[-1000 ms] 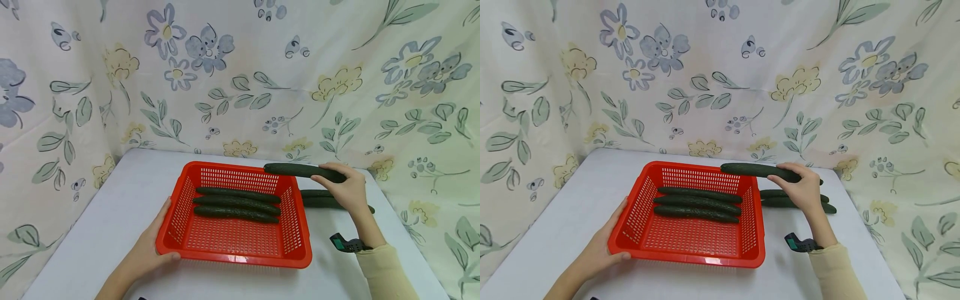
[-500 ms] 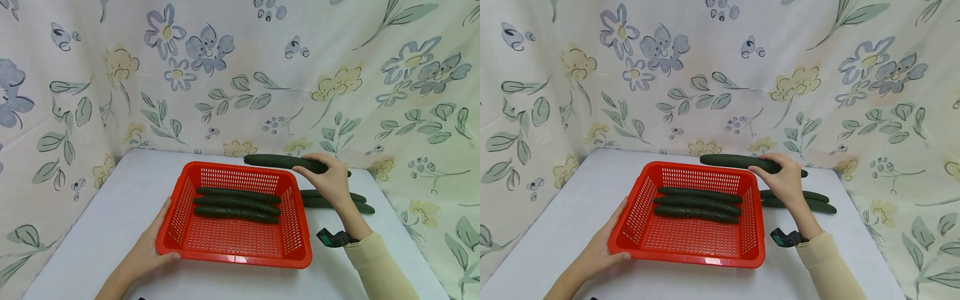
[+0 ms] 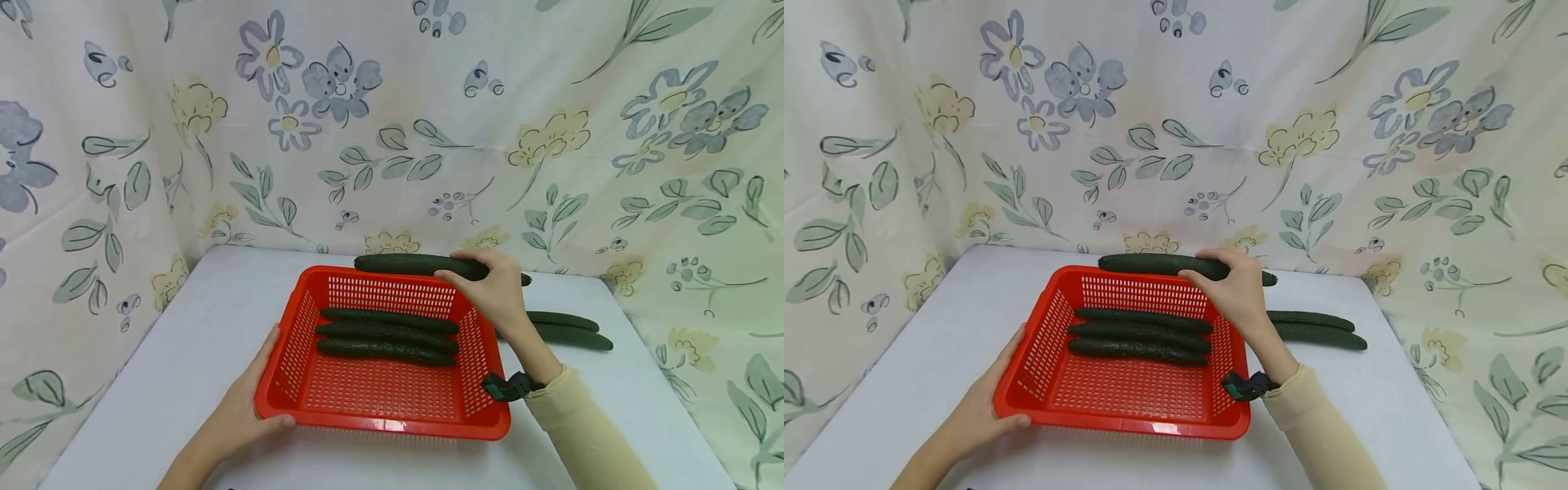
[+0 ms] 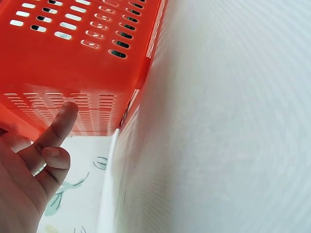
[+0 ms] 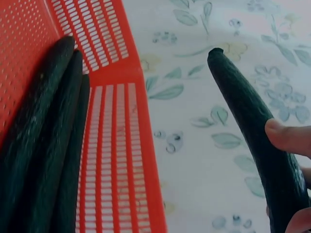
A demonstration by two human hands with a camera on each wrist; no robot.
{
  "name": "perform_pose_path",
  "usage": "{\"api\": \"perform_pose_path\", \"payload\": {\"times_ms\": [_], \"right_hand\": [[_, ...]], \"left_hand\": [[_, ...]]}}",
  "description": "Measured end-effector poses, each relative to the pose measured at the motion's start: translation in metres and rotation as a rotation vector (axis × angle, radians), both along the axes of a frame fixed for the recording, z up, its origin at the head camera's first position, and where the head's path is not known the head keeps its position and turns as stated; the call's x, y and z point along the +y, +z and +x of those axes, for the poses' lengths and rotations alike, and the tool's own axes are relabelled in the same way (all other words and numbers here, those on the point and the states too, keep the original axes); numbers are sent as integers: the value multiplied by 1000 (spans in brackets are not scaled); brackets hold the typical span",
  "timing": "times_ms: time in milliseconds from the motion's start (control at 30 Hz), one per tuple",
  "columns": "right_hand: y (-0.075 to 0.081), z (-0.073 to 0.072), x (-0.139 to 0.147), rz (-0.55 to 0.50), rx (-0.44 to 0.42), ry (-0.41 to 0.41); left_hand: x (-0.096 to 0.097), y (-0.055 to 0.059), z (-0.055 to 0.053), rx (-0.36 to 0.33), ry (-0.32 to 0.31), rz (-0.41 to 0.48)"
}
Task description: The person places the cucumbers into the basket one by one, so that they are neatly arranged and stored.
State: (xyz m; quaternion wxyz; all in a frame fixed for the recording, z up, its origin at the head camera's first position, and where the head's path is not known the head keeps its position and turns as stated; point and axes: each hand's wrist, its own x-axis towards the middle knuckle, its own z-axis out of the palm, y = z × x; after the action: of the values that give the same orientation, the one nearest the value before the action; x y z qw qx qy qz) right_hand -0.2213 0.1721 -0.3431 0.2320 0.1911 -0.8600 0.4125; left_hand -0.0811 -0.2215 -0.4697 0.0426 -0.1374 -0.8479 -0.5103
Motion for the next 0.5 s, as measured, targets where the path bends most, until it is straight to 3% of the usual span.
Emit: {"api": "perform_pose_path", "payload": {"times_ms": [167, 500], "right_hand": [[0, -2, -18, -12, -40, 9], [-6, -2, -45, -31, -26, 13]], "left_hand": [[-1, -1, -1, -4, -8, 19], [0, 0, -1, -14, -5, 8]]}}
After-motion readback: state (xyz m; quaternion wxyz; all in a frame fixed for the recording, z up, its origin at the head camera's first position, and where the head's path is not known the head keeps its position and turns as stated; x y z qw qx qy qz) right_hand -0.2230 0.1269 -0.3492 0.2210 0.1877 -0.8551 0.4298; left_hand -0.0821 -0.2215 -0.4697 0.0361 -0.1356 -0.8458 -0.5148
